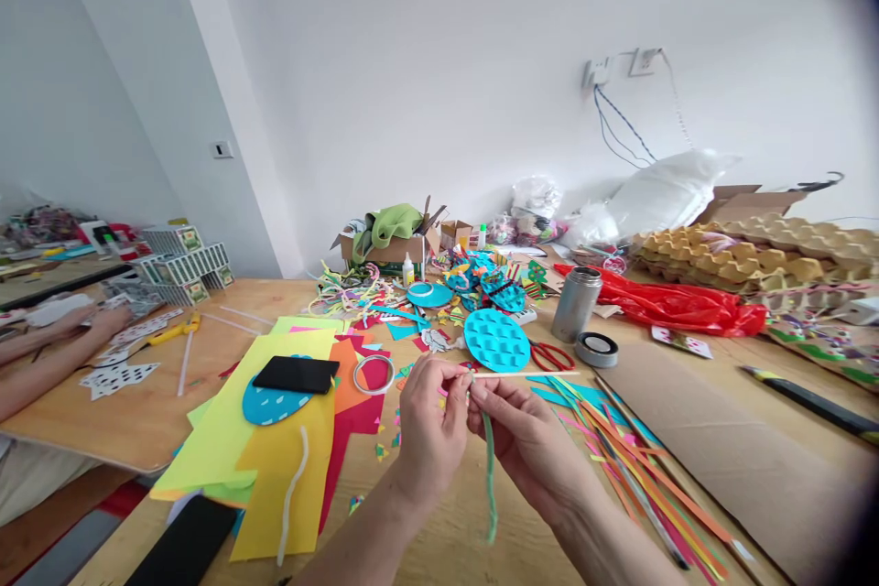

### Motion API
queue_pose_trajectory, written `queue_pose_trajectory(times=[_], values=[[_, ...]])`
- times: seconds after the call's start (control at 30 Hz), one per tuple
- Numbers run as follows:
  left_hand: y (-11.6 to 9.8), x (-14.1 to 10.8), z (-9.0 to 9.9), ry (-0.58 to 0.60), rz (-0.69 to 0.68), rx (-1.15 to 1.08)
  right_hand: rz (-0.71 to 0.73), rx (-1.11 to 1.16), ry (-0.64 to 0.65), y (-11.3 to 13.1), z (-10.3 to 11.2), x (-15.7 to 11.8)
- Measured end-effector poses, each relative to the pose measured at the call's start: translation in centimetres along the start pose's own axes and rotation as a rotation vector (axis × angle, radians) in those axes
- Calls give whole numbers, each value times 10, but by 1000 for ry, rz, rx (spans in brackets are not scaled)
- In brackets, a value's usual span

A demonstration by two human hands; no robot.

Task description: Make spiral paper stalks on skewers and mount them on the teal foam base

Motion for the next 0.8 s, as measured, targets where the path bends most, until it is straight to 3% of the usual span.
queue_pose_trajectory(times=[0.33,0.47,0.57,0.7,0.8], values=[[27,-3,-17,85,360,-452,234,-436,-122,20,11,1],[41,-6,-28,103,518,-702,348,-608,-105,28,9,-1],[48,-8,-39,186,623,-885,361,-698,-108,29,9,-1],[53,-8,-39,271,658,-849,298,-615,-118,28,14,1],[49,0,-30,297,563,-651,222,-513,-129,26,19,3]])
Point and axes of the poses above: each hand's wrist, its own x-axis towards the middle knuckle, its own z-axis out of the back of the hand, y = z × x, the point moved 8 cm from there along x, towards the middle knuckle, and after that the axes turned 9 degrees about y, right-handed, at the moved point
